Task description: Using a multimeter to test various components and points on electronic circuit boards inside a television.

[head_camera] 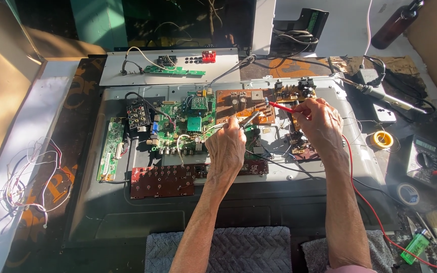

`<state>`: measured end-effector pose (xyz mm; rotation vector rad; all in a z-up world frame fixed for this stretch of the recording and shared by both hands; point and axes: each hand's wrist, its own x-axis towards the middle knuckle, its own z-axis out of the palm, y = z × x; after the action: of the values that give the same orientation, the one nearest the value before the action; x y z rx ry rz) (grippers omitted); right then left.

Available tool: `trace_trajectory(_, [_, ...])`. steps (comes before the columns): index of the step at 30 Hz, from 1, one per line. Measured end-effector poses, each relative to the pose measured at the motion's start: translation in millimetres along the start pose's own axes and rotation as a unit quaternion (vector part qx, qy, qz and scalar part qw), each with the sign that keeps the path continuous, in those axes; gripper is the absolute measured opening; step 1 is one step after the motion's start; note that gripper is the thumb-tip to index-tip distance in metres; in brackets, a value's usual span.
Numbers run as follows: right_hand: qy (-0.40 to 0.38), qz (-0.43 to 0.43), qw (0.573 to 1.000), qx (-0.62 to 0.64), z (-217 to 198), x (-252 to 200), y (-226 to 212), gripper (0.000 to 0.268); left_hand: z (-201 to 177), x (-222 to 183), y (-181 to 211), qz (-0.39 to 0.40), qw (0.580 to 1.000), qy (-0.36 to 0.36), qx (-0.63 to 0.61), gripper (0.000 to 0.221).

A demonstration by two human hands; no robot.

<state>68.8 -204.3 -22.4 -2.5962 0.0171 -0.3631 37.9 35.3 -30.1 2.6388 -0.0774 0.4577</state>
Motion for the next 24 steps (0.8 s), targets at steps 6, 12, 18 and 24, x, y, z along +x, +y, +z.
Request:
trace_trajectory(6, [0.013,0.003,1.000,0.003,0,-1,-1,0.011,4,0,-1,-0.001,1.000,-0.003,0.006,0.015])
trace_trajectory(12, [0.018,0.008,1.000,0.005,-25,-2,-1,0.012,-6,-2,3,0.006,1.000,-0.005,0.005,0.014])
trace_trajectory(18, [0.087,0.034,0.995,-0.018,-36,-1,11,0.008,-10,-2,9,0.003,1.000,0.005,-0.006,0.011])
trace_trajectory(24, [0.069,0.045,0.995,0.047,-36,-4,4,0.011,-13,-1,8,-0.002,1.000,-0.007,-0.010,0.009])
